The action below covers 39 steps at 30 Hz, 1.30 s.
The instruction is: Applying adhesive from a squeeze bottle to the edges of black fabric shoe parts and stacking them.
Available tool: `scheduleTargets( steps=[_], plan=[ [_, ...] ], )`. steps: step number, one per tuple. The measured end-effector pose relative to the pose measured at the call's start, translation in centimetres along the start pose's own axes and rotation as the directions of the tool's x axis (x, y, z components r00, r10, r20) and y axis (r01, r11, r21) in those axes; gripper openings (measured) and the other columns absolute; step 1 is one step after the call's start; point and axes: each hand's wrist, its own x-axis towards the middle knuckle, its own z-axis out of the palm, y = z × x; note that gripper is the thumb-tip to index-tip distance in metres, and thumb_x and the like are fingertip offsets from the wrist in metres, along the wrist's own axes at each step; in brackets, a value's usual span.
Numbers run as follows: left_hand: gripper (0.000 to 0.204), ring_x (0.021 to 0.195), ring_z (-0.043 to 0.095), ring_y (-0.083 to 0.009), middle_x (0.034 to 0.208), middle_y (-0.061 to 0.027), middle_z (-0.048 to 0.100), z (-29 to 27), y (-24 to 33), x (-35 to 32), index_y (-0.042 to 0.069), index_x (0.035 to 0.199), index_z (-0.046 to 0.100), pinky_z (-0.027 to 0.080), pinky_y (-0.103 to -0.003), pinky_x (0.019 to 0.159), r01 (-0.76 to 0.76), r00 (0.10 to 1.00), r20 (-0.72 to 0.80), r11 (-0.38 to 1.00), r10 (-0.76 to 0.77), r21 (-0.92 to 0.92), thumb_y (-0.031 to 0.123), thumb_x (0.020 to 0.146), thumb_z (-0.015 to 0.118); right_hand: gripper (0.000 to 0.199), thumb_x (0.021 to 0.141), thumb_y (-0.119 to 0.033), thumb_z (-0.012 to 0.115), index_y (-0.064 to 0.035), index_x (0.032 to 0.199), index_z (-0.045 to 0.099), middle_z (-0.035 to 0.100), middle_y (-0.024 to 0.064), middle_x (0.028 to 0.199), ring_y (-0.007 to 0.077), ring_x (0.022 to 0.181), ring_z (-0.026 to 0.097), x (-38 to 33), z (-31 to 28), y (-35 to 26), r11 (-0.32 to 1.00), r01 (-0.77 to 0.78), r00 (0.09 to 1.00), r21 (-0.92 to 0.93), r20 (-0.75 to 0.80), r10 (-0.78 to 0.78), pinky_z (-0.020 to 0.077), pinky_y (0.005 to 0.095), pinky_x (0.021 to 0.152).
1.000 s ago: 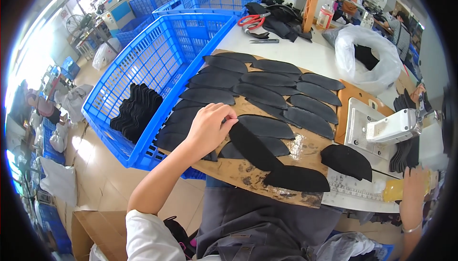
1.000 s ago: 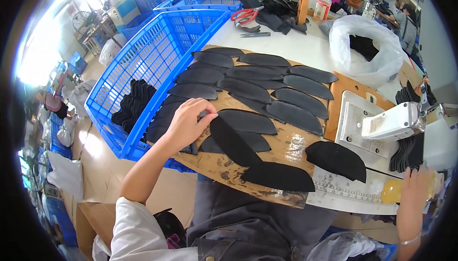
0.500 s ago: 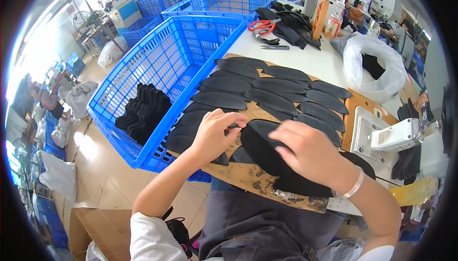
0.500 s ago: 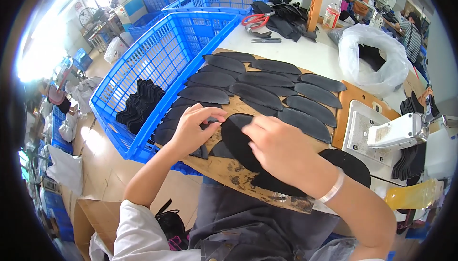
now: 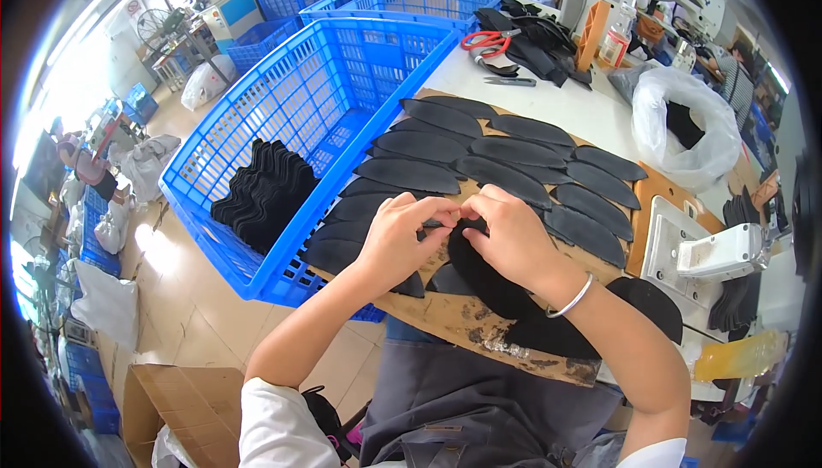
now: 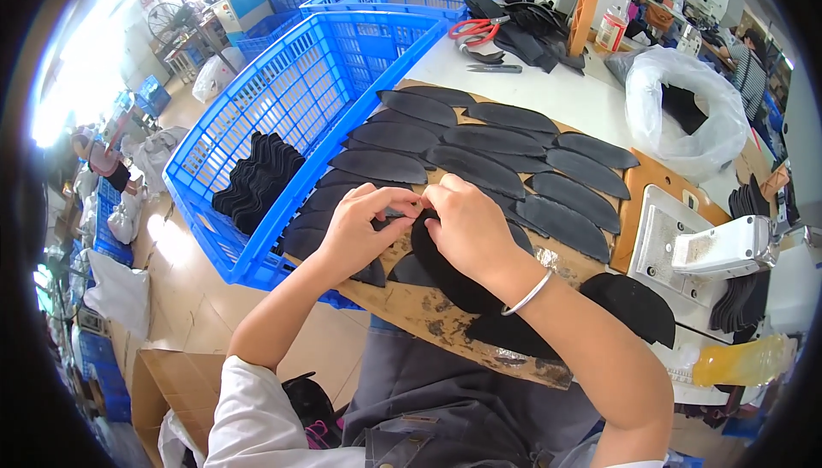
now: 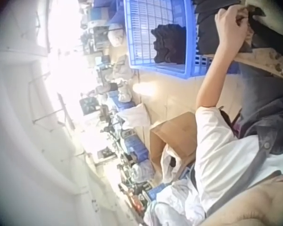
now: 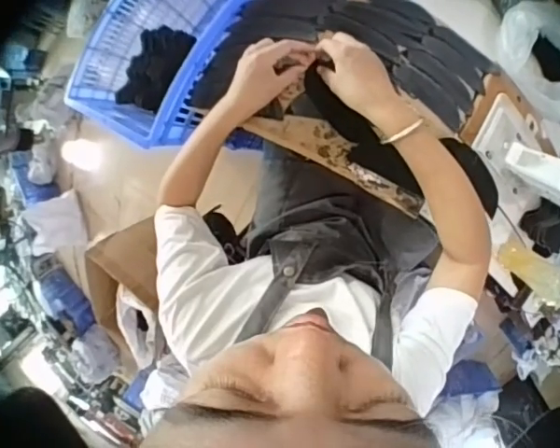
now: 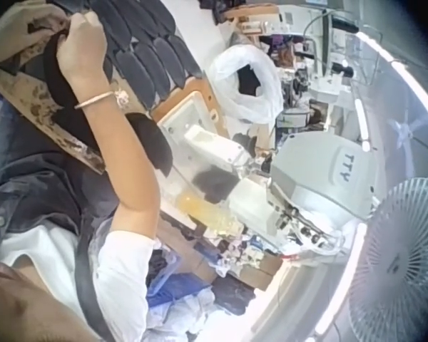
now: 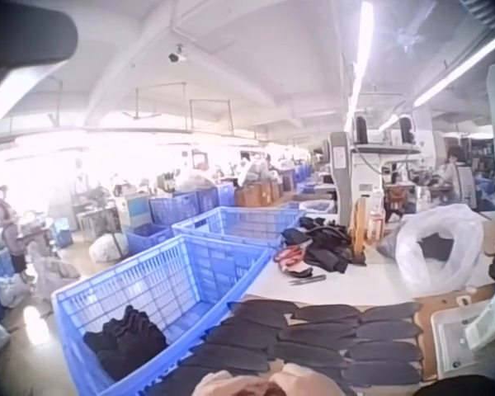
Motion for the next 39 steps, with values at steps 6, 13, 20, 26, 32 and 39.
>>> scheduleTargets(
  steps=[6, 13, 20, 26, 32, 39],
  plan=[
    [0.025, 0.07, 0.051, -0.0143, 0.087, 0.0011, 0.07, 0.0, 0.2, 0.0, 0.008, 0.1, 0.066, 0.045, -0.027, 0.066, 0.003, 1.0, 0.001, 1.0, -0.003, 0.017, 0.008, 0.075, 0.069, 0.009, 0.071, -0.003, 0.065, -0.0039, 0.078, 0.059, 0.057, 0.0093, 0.081, 0.0282, 0.082, 0.058, 0.0, -0.3, 0.1, 0.997, -0.038, 0.999, 0.062, 0.035, 0.036, 0.0484, 0.0384, 0.07],
    [0.023, 0.073, 0.054, -0.0173, 0.081, 0.0024, 0.068, 0.4, -0.4, -0.4, 0.01, 0.098, 0.065, 0.041, -0.032, 0.076, -0.028, 0.999, -0.019, 0.997, 0.029, 0.076, 0.007, 0.075, 0.067, 0.007, 0.07, -0.004, 0.062, -0.0034, 0.073, 0.055, 0.056, 0.0093, 0.077, 0.0275, 0.079, 0.057, -0.4, -0.6, 0.2, 0.993, 0.051, 0.998, 0.109, 0.026, -0.054, 0.0472, 0.0381, 0.068],
    [0.019, 0.079, 0.054, -0.0177, 0.086, 0.0007, 0.067, -0.4, 0.8, -0.5, 0.009, 0.095, 0.067, 0.039, -0.033, 0.081, -0.12, 0.993, 0.004, 0.966, 0.122, 0.229, 0.009, 0.076, 0.067, 0.008, 0.069, -0.007, 0.061, -0.0041, 0.074, 0.055, 0.056, 0.0086, 0.068, 0.0268, 0.071, 0.056, -1.3, -2.2, 0.0, 0.987, 0.013, 0.999, 0.16, 0.037, -0.019, 0.0463, 0.0371, 0.063],
    [0.016, 0.082, 0.053, -0.0205, 0.09, -0.0015, 0.062, -0.5, 1.5, -1.2, 0.009, 0.091, 0.065, 0.039, -0.033, 0.078, -0.043, 0.999, 0.005, 0.982, 0.043, 0.183, 0.009, 0.076, 0.067, 0.009, 0.068, -0.002, 0.061, -0.0019, 0.073, 0.053, 0.061, 0.0086, 0.072, 0.0247, 0.076, 0.06, -1.9, -3.0, -0.4, 0.991, -0.013, 0.994, 0.133, 0.11, -0.001, 0.0482, 0.0333, 0.067],
    [0.02, 0.087, 0.052, -0.0193, 0.1, 0.0005, 0.06, 0.1, 1.6, -1.3, 0.011, 0.092, 0.066, 0.038, -0.033, 0.078, -0.126, 0.989, -0.031, 0.944, 0.142, 0.304, 0.01, 0.071, 0.069, 0.01, 0.063, -0.008, 0.06, -0.0032, 0.068, 0.053, 0.061, 0.0104, 0.071, 0.0283, 0.072, 0.057, -2.4, -3.5, -0.9, 0.994, 0.038, 0.987, 0.098, 0.149, -0.052, 0.0484, 0.0372, 0.066],
    [0.032, 0.098, 0.049, -0.021, 0.111, -0.0007, 0.059, -0.1, 2.1, -1.7, 0.012, 0.1, 0.065, 0.035, -0.035, 0.088, -0.213, 0.977, 0.069, 0.929, 0.201, 0.304, 0.015, 0.069, 0.071, 0.014, 0.058, -0.014, 0.059, -0.0038, 0.056, 0.05, 0.061, 0.0228, 0.114, 0.0304, 0.084, 0.057, -2.7, -4.6, -0.7, 0.997, 0.081, 0.933, 0.002, 0.352, -0.076, 0.0469, 0.0371, 0.075]
  ],
)
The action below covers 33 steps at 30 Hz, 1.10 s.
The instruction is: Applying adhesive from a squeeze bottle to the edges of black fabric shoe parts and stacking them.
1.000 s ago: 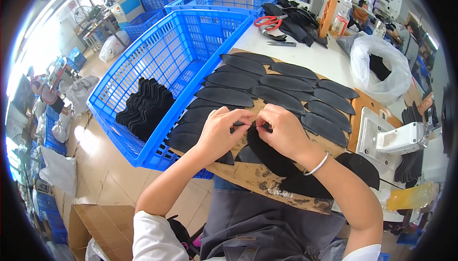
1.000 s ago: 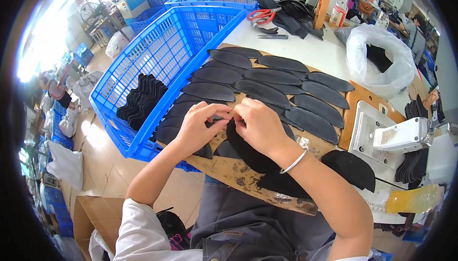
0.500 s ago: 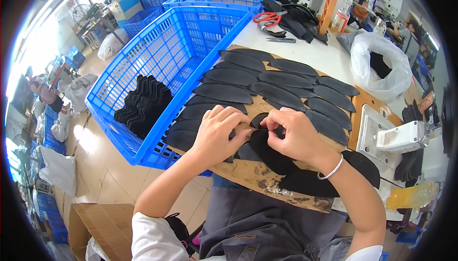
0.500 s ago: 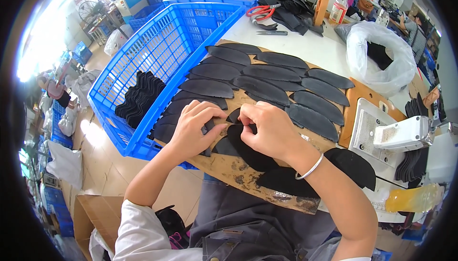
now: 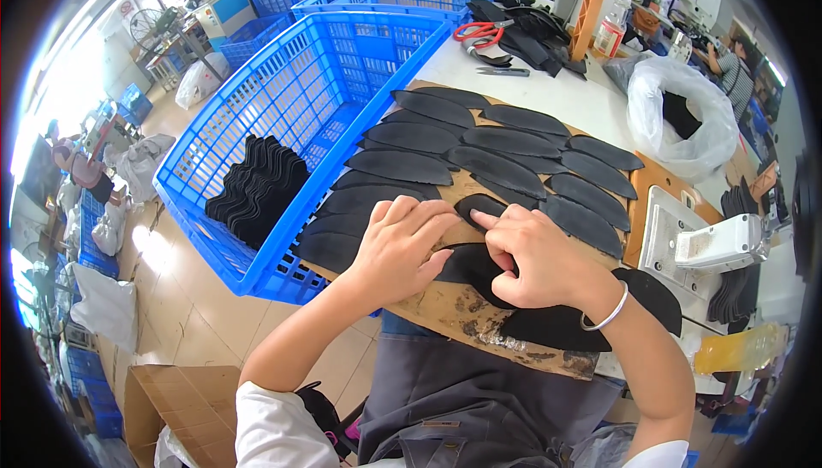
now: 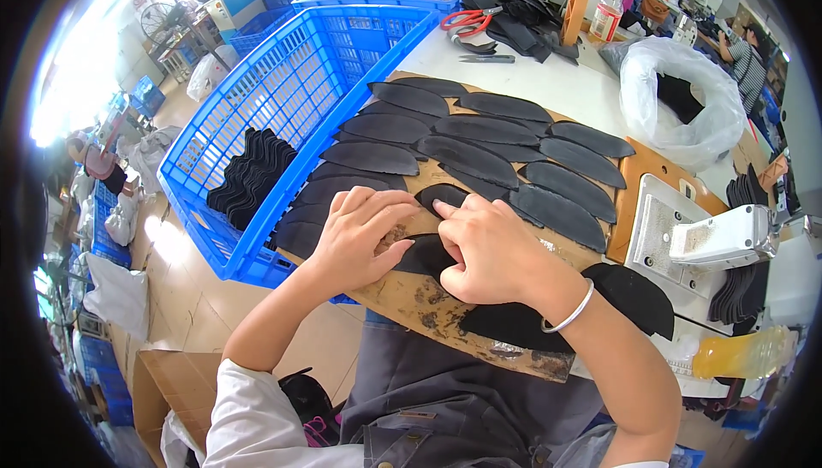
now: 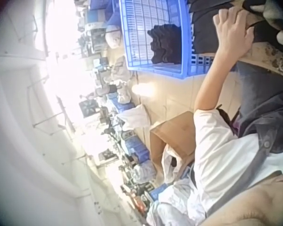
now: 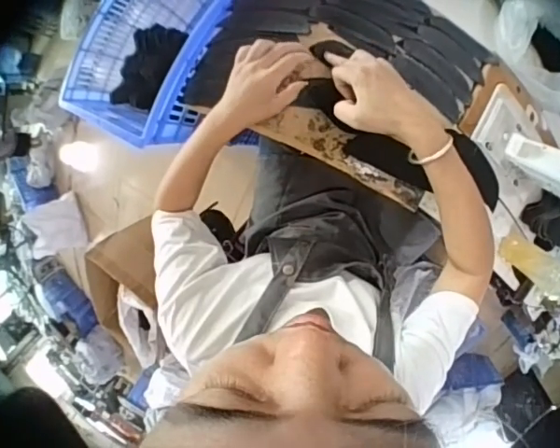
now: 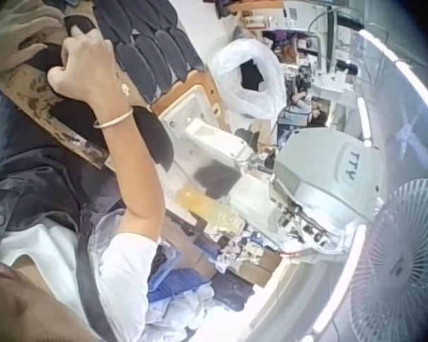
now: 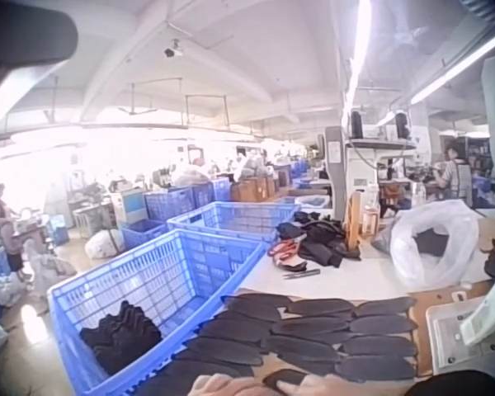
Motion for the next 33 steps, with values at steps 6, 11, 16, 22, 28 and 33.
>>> scheduleTargets(
  steps=[6, 11, 16, 22, 28, 33],
  plan=[
    [0.035, 0.101, 0.048, -0.0223, 0.116, -0.003, 0.058, -0.5, 0.0, 0.3, 0.009, 0.103, 0.063, 0.035, -0.037, 0.09, -0.068, 0.997, 0.052, 0.994, 0.064, 0.086, 0.019, 0.07, 0.068, 0.016, 0.06, -0.015, 0.058, -0.0038, 0.056, 0.047, 0.06, 0.0212, 0.119, 0.0322, 0.091, 0.054, -0.5, -0.5, 0.0, 0.997, 0.036, 0.999, 0.064, 0.017, -0.038, 0.046, 0.0369, 0.08],
    [0.035, 0.101, 0.048, -0.0223, 0.114, -0.0039, 0.059, -0.2, -0.3, 0.3, 0.008, 0.102, 0.063, 0.035, -0.037, 0.091, -0.099, 0.988, 0.126, 0.989, 0.085, 0.109, 0.021, 0.071, 0.066, 0.016, 0.061, -0.011, 0.057, -0.0036, 0.058, 0.043, 0.062, 0.0204, 0.114, 0.0324, 0.095, 0.056, -1.1, -1.3, -0.1, 0.99, 0.029, 1.0, 0.135, 0.009, -0.03, 0.046, 0.0386, 0.081],
    [0.036, 0.099, 0.051, -0.0216, 0.108, -0.0039, 0.061, -0.2, -0.3, 0.2, 0.006, 0.103, 0.061, 0.036, -0.036, 0.09, -0.101, 0.99, 0.108, 0.989, 0.089, 0.104, 0.019, 0.07, 0.067, 0.016, 0.061, -0.002, 0.052, -0.0035, 0.063, 0.036, 0.064, 0.019, 0.105, 0.0284, 0.095, 0.062, -3.8, -4.6, -1.2, 0.922, -0.03, 0.984, 0.385, -0.153, 0.096, 0.0484, 0.0353, 0.082],
    [0.039, 0.093, 0.055, -0.0214, 0.099, -0.0031, 0.062, -0.4, 0.0, 0.2, 0.006, 0.104, 0.054, 0.037, -0.035, 0.086, -0.029, 0.994, 0.106, 0.997, 0.022, 0.066, 0.016, 0.069, 0.07, 0.013, 0.061, -0.003, 0.044, -0.0051, 0.069, 0.033, 0.061, 0.0273, 0.108, 0.0252, 0.096, 0.061, -9.7, -6.8, -2.4, 0.709, 0.035, 0.823, 0.704, -0.423, 0.379, 0.0441, 0.0339, 0.092],
    [0.032, 0.095, 0.055, -0.0217, 0.104, -0.0044, 0.063, -0.3, -0.1, 0.3, 0.006, 0.099, 0.056, 0.037, -0.036, 0.087, -0.041, 0.995, 0.092, 0.996, 0.034, 0.073, 0.016, 0.071, 0.068, 0.013, 0.07, -0.012, 0.043, -0.0057, 0.073, 0.032, 0.059, 0.0312, 0.107, 0.0262, 0.096, 0.057, -15.8, -6.7, -5.7, 0.895, -0.204, 0.564, 0.396, -0.7, 0.438, 0.0407, 0.035, 0.093],
    [0.021, 0.096, 0.055, -0.023, 0.107, -0.0055, 0.063, -0.6, -0.1, 0.5, 0.006, 0.091, 0.059, 0.037, -0.037, 0.088, -0.064, 0.995, 0.085, 0.995, 0.058, 0.073, 0.016, 0.073, 0.066, 0.019, 0.06, 0.001, 0.054, -0.0028, 0.071, 0.039, 0.06, 0.0273, 0.105, 0.0338, 0.076, 0.061, -14.6, -3.7, -8.5, 0.924, -0.382, 0.756, 0.012, -0.572, 0.32, 0.0511, 0.0375, 0.07]
  ],
)
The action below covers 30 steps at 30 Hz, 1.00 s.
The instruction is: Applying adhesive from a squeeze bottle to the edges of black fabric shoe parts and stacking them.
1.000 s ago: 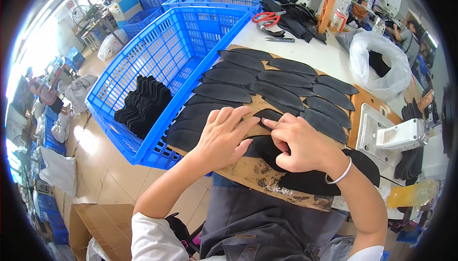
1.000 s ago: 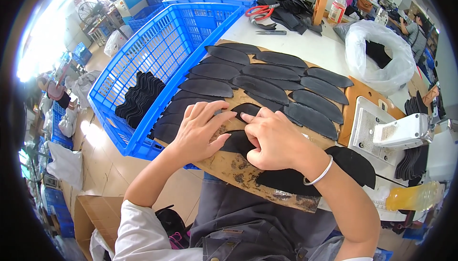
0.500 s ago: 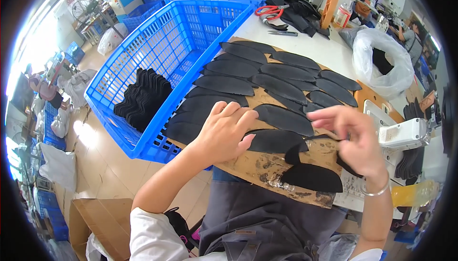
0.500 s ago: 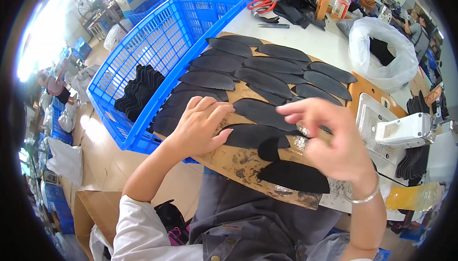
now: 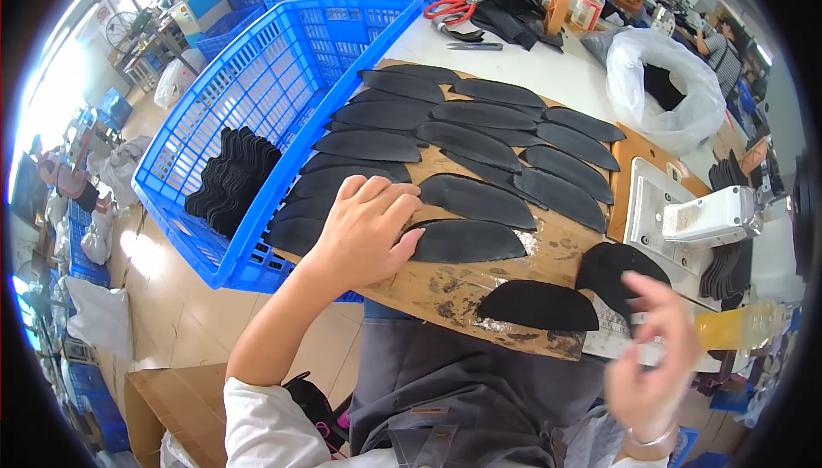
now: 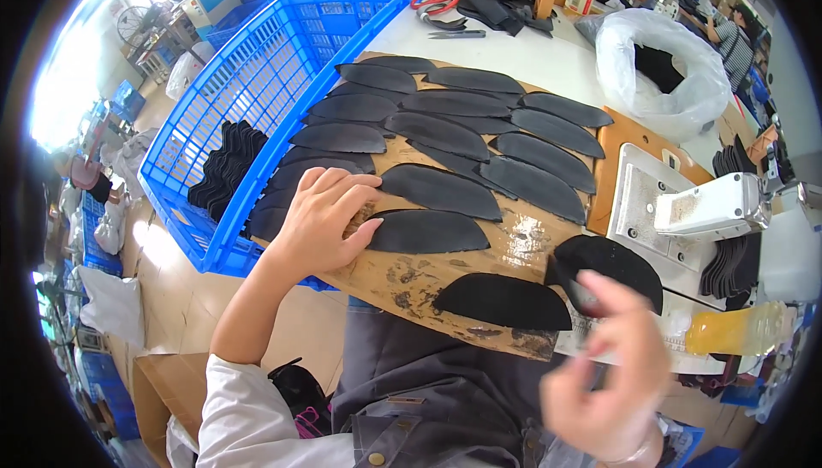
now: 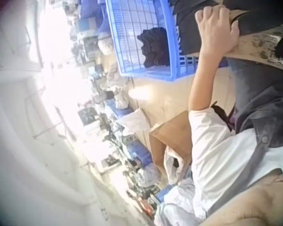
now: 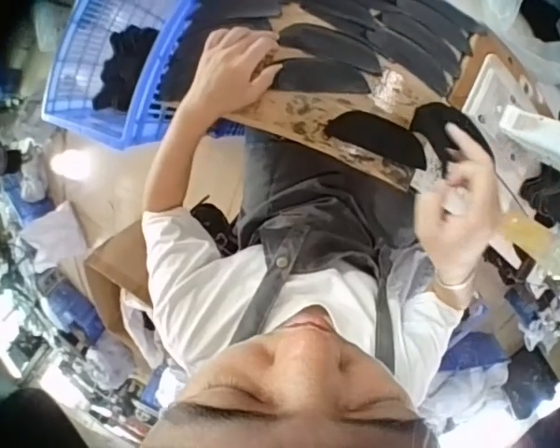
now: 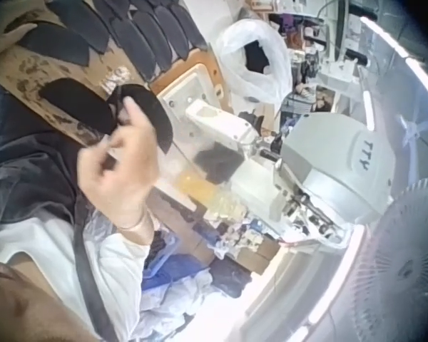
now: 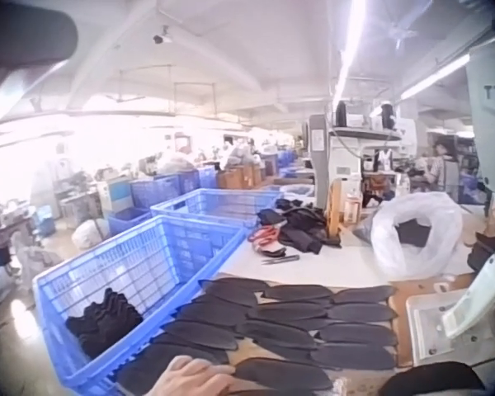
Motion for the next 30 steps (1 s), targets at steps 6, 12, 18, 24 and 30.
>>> scheduleTargets(
  steps=[6, 12, 18, 24, 30],
  plan=[
    [0.022, 0.097, 0.055, -0.0232, 0.106, -0.006, 0.063, 0.1, 0.4, 0.0, 0.006, 0.091, 0.06, 0.038, -0.038, 0.088, -0.016, 1.0, -0.007, 1.0, 0.016, 0.021, 0.016, 0.072, 0.067, 0.018, 0.063, 0.003, 0.055, -0.0025, 0.075, 0.043, 0.063, 0.0216, 0.092, 0.0262, 0.074, 0.062, 1.8, 4.2, 0.3, 0.961, 0.002, 1.0, 0.276, -0.003, -0.001, 0.0513, 0.0334, 0.068],
    [0.027, 0.097, 0.055, -0.0232, 0.107, -0.006, 0.062, 0.1, 0.7, -0.3, 0.006, 0.094, 0.059, 0.038, -0.038, 0.088, -0.014, 1.0, -0.01, 1.0, 0.014, 0.027, 0.017, 0.071, 0.067, 0.023, 0.078, -0.023, 0.055, -0.0052, 0.081, 0.04, 0.056, 0.0216, 0.113, 0.0178, 0.084, 0.061, -2.0, -3.0, 7.9, 0.621, -0.234, 0.849, 0.748, -0.154, 0.505, 0.0569, 0.0269, 0.055],
    [0.027, 0.096, 0.055, -0.0226, 0.106, -0.0054, 0.061, 0.4, -0.1, -0.7, 0.006, 0.093, 0.058, 0.039, -0.038, 0.086, -0.019, 1.0, -0.013, 0.999, 0.02, 0.037, 0.019, 0.072, 0.067, 0.024, 0.079, -0.026, 0.053, -0.0049, 0.077, 0.042, 0.048, 0.0239, 0.127, 0.0169, 0.083, 0.053, -3.3, -4.9, 6.3, 0.886, -0.176, 0.905, 0.43, -0.283, 0.317, 0.0435, 0.0217, 0.065],
    [0.027, 0.089, 0.055, -0.0218, 0.099, -0.0047, 0.06, 1.6, -0.1, -1.1, 0.007, 0.09, 0.057, 0.04, -0.035, 0.081, -0.05, 0.993, -0.1, 0.99, 0.063, 0.135, 0.019, 0.068, 0.07, 0.012, 0.073, -0.003, 0.053, -0.002, 0.075, 0.042, 0.055, 0.0169, 0.116, 0.0091, 0.064, 0.039, 0.3, 6.3, 1.9, 0.952, -0.206, 0.977, 0.227, 0.11, 0.185, 0.0352, 0.0191, 0.059],
    [0.027, 0.084, 0.054, -0.0219, 0.089, -0.0046, 0.056, 2.3, -0.5, -1.7, 0.008, 0.088, 0.057, 0.041, -0.035, 0.075, -0.04, 0.982, -0.181, 0.996, 0.053, 0.073, 0.016, 0.067, 0.07, 0.019, 0.076, -0.011, 0.065, -0.0033, 0.092, 0.058, 0.057, 0.0069, 0.109, 0.0115, 0.069, 0.046, 1.3, 8.8, 1.4, 0.994, -0.076, 0.99, -0.073, 0.115, 0.084, 0.0375, 0.0211, 0.058]
  ],
)
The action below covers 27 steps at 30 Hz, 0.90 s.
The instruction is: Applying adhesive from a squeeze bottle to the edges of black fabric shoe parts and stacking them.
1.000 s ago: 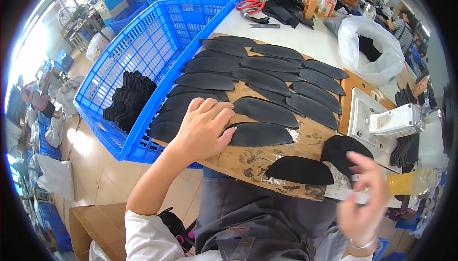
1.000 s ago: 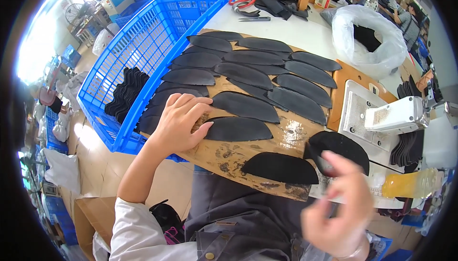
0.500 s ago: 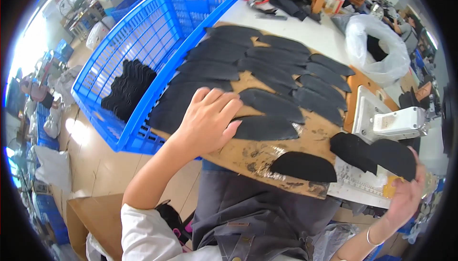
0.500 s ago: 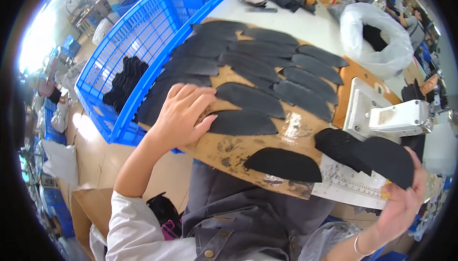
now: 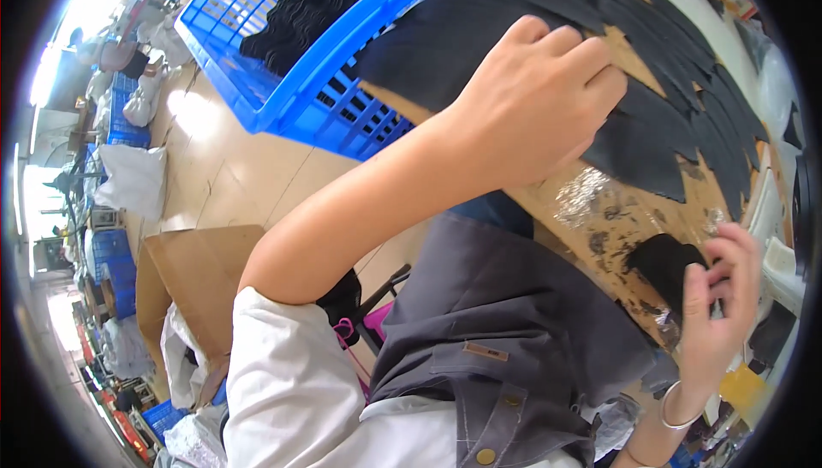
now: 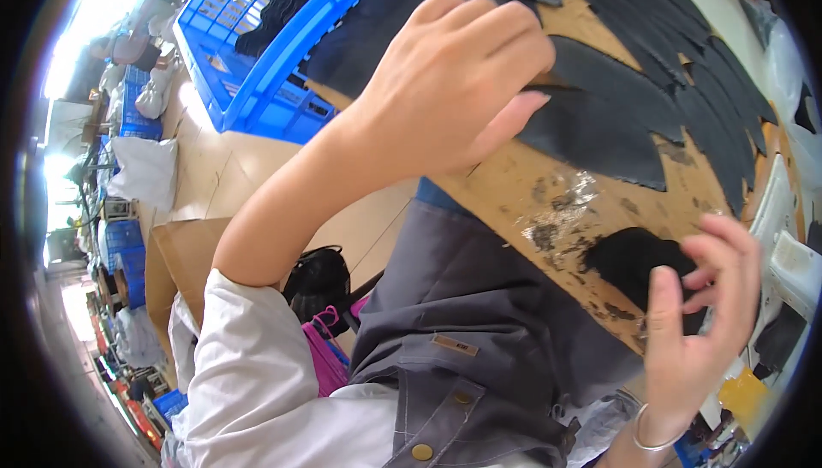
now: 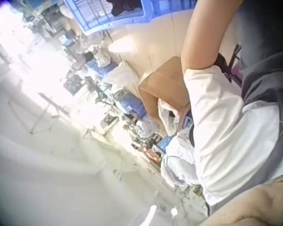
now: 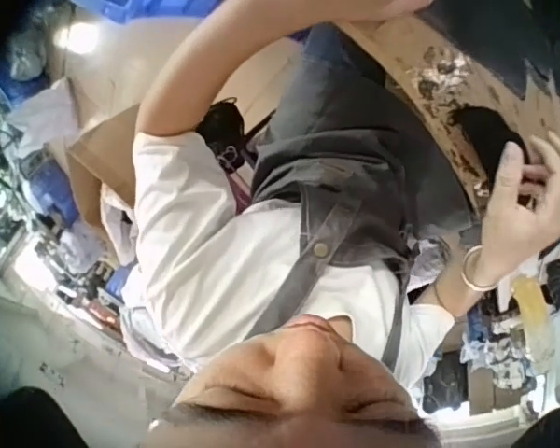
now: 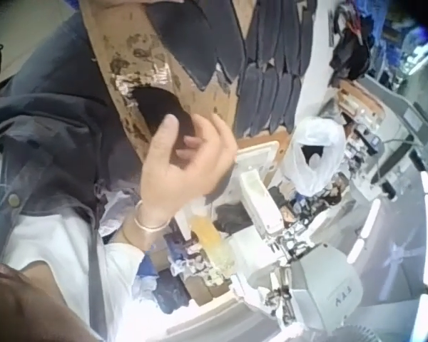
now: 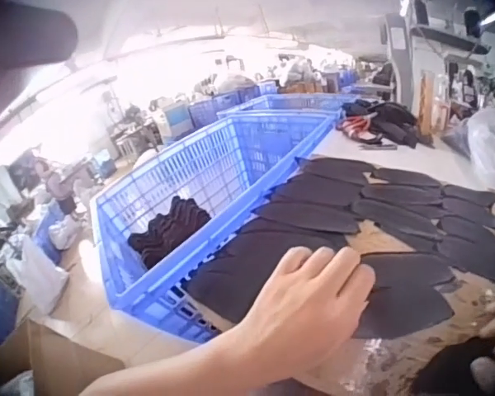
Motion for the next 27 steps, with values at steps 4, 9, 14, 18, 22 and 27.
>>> scheduleTargets(
  steps=[4, 9, 14, 18, 22, 27],
  plan=[
    [0.018, 0.07, 0.055, -0.0183, 0.069, -0.0019, 0.056, 0.9, -0.8, -0.3, 0.007, 0.079, 0.053, 0.038, -0.032, 0.067, -0.041, 0.976, -0.214, 0.999, 0.042, 0.007, 0.013, 0.066, 0.064, 0.023, 0.08, -0.012, 0.061, -0.0017, 0.101, 0.058, 0.057, 0.0101, 0.11, 0.0191, 0.083, 0.052, 0.0, 0.2, -0.7, 0.973, 0.151, 0.989, -0.175, 0.016, -0.15, 0.0419, 0.0267, 0.07],
    [0.017, 0.066, 0.055, -0.0189, 0.062, -0.0013, 0.054, 1.1, -0.8, -0.6, 0.007, 0.081, 0.053, 0.038, -0.032, 0.067, -0.071, 0.976, -0.2, 0.994, 0.085, 0.08, 0.012, 0.068, 0.063, 0.028, 0.084, -0.007, 0.055, 0.0002, 0.111, 0.056, 0.055, 0.0185, 0.115, 0.0351, 0.102, 0.053, -1.0, 1.6, -3.3, 0.821, 0.564, 0.825, -0.082, 0.094, -0.557, 0.0446, 0.0415, 0.087],
    [0.018, 0.074, 0.059, -0.0215, 0.082, -0.004, 0.062, 0.1, -0.4, -0.5, 0.007, 0.088, 0.057, 0.042, -0.033, 0.071, 0.023, 0.99, -0.138, 1.0, -0.024, -0.003, 0.01, 0.074, 0.068, 0.034, 0.077, 0.001, 0.057, 0.0008, 0.112, 0.058, 0.054, 0.0146, 0.122, 0.0335, 0.113, 0.051, 2.0, 2.2, -4.4, 0.85, 0.48, 0.877, -0.215, 0.11, -0.468, 0.0392, 0.0423, 0.097],
    [0.019, 0.075, 0.058, -0.0225, 0.083, -0.0033, 0.062, -0.9, 0.3, -0.7, 0.008, 0.087, 0.058, 0.042, -0.033, 0.072, 0.141, 0.986, -0.08, 0.986, -0.148, -0.083, 0.011, 0.073, 0.07, 0.03, 0.074, 0.006, 0.058, -0.0005, 0.103, 0.059, 0.057, 0.0122, 0.111, 0.0302, 0.105, 0.054, 4.4, 2.7, -3.6, 0.892, 0.415, 0.908, -0.181, 0.02, -0.419, 0.0421, 0.0378, 0.09],
    [0.02, 0.076, 0.058, -0.0221, 0.084, -0.003, 0.063, -1.4, 0.0, -0.8, 0.007, 0.087, 0.058, 0.041, -0.033, 0.073, 0.156, 0.988, 0.007, 0.982, -0.156, -0.105, 0.011, 0.071, 0.071, 0.022, 0.069, 0.004, 0.066, -0.0014, 0.09, 0.061, 0.055, 0.0094, 0.09, 0.0279, 0.087, 0.054, 6.8, 3.5, -3.1, 0.905, 0.426, 0.904, -0.004, 0.041, -0.425, 0.0443, 0.0357, 0.077],
    [0.019, 0.082, 0.06, -0.0201, 0.086, -0.0021, 0.064, -1.7, 0.2, -0.1, 0.008, 0.087, 0.059, 0.041, -0.032, 0.075, 0.105, 0.994, 0.04, 0.988, -0.101, -0.112, 0.009, 0.072, 0.069, 0.029, 0.069, -0.01, 0.072, -0.003, 0.095, 0.062, 0.056, 0.0073, 0.096, 0.0254, 0.091, 0.054, 8.5, 5.0, -3.0, 0.857, 0.514, 0.849, 0.04, 0.117, -0.515, 0.0449, 0.0368, 0.079]
  ],
)
